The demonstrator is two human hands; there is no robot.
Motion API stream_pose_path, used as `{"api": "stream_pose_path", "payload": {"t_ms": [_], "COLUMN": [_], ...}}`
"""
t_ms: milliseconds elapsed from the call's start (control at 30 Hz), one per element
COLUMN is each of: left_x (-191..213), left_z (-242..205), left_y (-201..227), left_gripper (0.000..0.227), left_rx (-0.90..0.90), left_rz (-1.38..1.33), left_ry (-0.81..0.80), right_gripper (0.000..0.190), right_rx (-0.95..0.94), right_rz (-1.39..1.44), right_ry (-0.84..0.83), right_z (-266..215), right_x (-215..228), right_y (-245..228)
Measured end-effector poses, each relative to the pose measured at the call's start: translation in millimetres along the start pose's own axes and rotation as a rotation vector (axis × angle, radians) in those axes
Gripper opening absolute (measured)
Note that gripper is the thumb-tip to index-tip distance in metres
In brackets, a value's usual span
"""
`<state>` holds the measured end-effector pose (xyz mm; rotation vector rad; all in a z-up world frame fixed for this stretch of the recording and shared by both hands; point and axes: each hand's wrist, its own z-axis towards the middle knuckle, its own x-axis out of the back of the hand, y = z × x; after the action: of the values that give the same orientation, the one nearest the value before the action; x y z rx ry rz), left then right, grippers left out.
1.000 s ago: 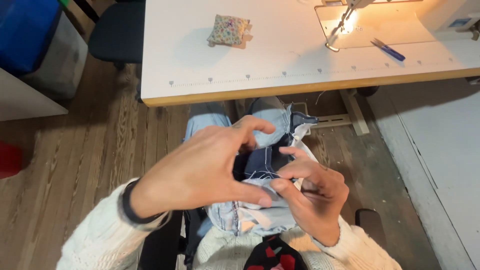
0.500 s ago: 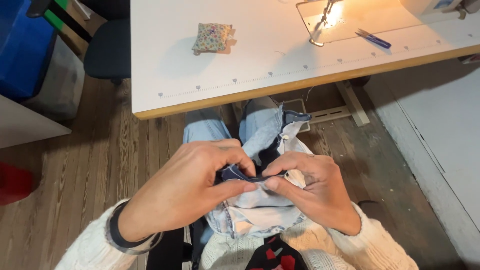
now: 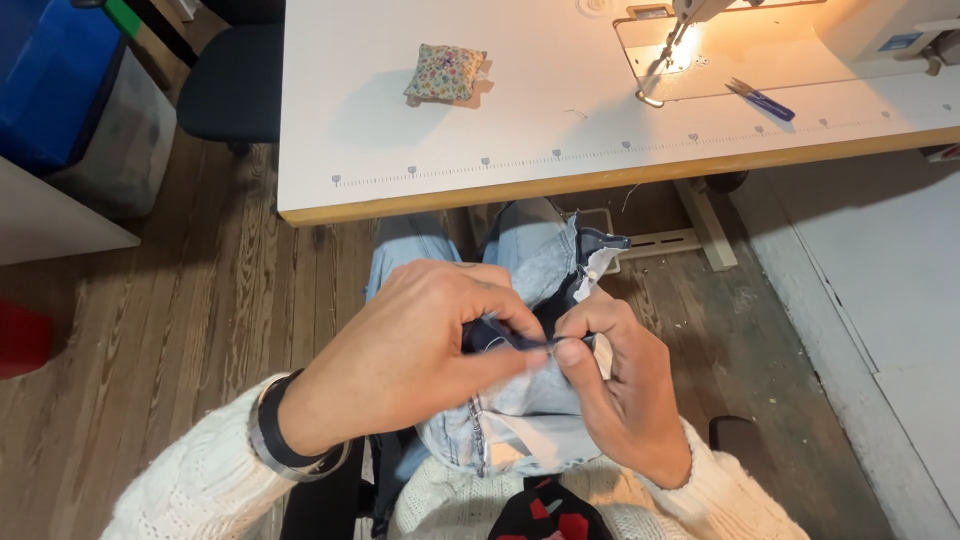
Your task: Pinning a lining into a denim garment in preparation for sewing.
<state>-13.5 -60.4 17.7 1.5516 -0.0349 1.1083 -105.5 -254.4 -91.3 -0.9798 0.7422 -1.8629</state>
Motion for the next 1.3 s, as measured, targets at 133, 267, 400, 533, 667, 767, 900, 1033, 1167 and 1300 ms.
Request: {"api": "stream_pose_path", "payload": {"t_ms": [133,267,400,533,667,767,900,1033,1167,1300], "left_x": [-5.2,-9.2,-10.9,-8.0,-2.4,-0.5,1.4,5.7,10.1,10.8], "left_z": [-4.8,-5.1,-6.5,-8.0,-12.8,-12.0,-13.6,-11.2,-10.8,-15.1], "left_y": [-0.7,-4.8,-9.1,-9.4,-13.2,-10.7,-11.9,-5.6,-4.3,-11.6], "left_gripper": [0.014,0.016,0.017,0.014,0.013,0.014,0.013,0.014,0.017,0.018], "left_rx": [-0.054,0.053,0.139,0.105,0.160,0.389,0.465,0.468,0.453,0.360], "left_rz": [-0.009,-0.021,0.019,0.027,0.042,0.102,0.016,-0.003,-0.050,-0.102], "left_ry": [0.109,0.130,0.109,0.143,0.111,0.011,-0.034,-0.060,-0.072,-0.084], "right_gripper": [0.008,0.008,0.004,0.018,0.011,0.012,0.013,0.020,0.016,0.012], "right_rx": [-0.051,-0.089,-0.099,0.099,0.145,0.173,0.097,0.127,0.092,0.136], "right_rz": [0.085,0.103,0.105,-0.092,-0.586,-0.740,-0.649,-0.704,-0.704,-0.708], "right_ry": [-0.018,-0.037,-0.088,-0.078,0.262,0.243,0.162,0.061,-0.003,-0.010], "right_z": [0.7,5.1,20.7,77.1,139.1,163.6,186.6,201.9,215.4,215.0], "right_x": [1.2,0.2,8.5,39.9,80.0,105.3,91.7,69.4,53.1,46.1], "right_y": [-0.4,-1.7,10.1,56.9,135.6,192.3,200.4,205.4,214.0,228.2]}}
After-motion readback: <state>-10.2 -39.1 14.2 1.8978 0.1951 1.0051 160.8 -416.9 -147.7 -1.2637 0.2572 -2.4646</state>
